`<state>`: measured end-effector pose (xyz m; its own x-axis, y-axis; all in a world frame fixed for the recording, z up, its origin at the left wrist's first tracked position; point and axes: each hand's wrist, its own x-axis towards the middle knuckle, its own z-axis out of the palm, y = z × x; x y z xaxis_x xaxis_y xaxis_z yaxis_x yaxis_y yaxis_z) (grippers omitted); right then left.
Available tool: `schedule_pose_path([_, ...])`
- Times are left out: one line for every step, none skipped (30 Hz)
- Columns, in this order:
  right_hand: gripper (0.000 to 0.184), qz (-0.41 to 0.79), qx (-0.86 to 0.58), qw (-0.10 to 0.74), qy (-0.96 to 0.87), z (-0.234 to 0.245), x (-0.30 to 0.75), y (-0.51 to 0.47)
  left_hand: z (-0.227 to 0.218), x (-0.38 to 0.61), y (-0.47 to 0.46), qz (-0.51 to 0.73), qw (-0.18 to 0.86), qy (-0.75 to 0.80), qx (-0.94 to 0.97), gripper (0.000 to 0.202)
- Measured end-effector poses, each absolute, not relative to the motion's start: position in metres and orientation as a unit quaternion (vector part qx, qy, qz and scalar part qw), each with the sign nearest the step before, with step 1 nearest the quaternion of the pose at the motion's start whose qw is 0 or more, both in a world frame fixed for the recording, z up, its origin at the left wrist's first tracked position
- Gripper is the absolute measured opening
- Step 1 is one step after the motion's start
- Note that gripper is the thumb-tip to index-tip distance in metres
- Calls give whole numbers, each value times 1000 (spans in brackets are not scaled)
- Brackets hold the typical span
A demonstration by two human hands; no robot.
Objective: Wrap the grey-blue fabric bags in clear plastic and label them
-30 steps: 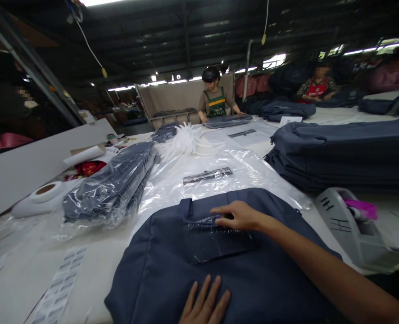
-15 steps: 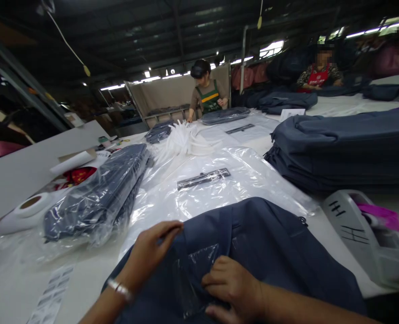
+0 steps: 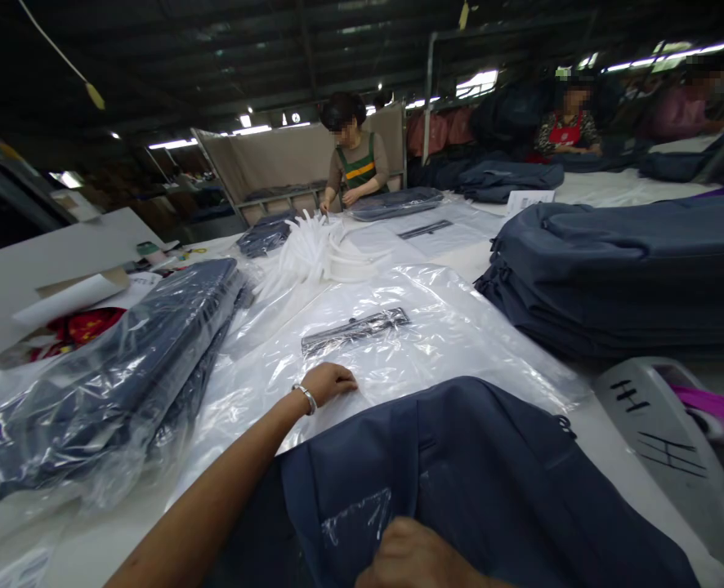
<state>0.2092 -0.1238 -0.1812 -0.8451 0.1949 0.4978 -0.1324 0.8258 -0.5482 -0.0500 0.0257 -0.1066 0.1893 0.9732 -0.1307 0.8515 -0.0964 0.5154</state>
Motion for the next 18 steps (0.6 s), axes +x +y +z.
schedule_pose_path([33,300,-9,281,-912,-171,211,-121,-104,-54,28,142,239,633,722,32])
schedule_pose_path([32,303,2,292,-907,-156,214,-116,-102,-58,29,163,229,643,713,37])
schedule_pose_path([31,306,7,305,-902,-138,217,-109,-100,-61,31,183,221,652,702,42])
schedule_pose_path([29,305,3,321,-897,-117,220,-99,-98,-63,31,202,212,660,692,45])
schedule_pose_path([32,301,-20,336,-892,-96,224,-87,-96,-64,32,219,202,666,684,47])
schedule_pose_path([36,300,-78,343,-887,-76,226,-72,-94,-65,32,234,191,669,679,49])
schedule_pose_path([34,285,-147,347,-881,-59,226,-54,-92,-65,31,248,177,671,676,49])
schedule_pose_path([31,246,-189,360,-880,-48,224,-34,-90,-65,31,259,163,672,674,49])
schedule_pose_path([34,201,-216,364,-883,-41,219,-12,-87,-64,30,267,148,672,675,49])
schedule_pose_path([41,155,-241,354,-890,-40,212,9,-84,-62,30,272,136,671,677,49])
schedule_pose_path([54,114,-265,335,-897,-43,204,31,-82,-61,29,273,125,669,680,48])
schedule_pose_path([69,78,-291,308,-903,-49,195,51,-79,-58,28,269,117,667,685,47])
schedule_pose_path([80,48,-315,276,-907,-57,187,70,-77,-56,26,261,110,664,692,45])
schedule_pose_path([86,22,-336,239,-911,-66,181,86,-75,-54,24,250,102,660,701,41])
schedule_pose_path([87,2,-355,204,-912,-73,178,101,-73,-53,20,237,96,656,710,38])
schedule_pose_path([83,-13,-370,174,-913,-79,179,113,-71,-53,14,226,91,650,720,40])
schedule_pose_path([75,-23,-381,151,-912,-83,184,123,-70,-54,7,211,81,647,728,44])
schedule_pose_path([66,-30,-389,137,-911,-85,193,131,-68,-58,-1,190,60,652,731,47])
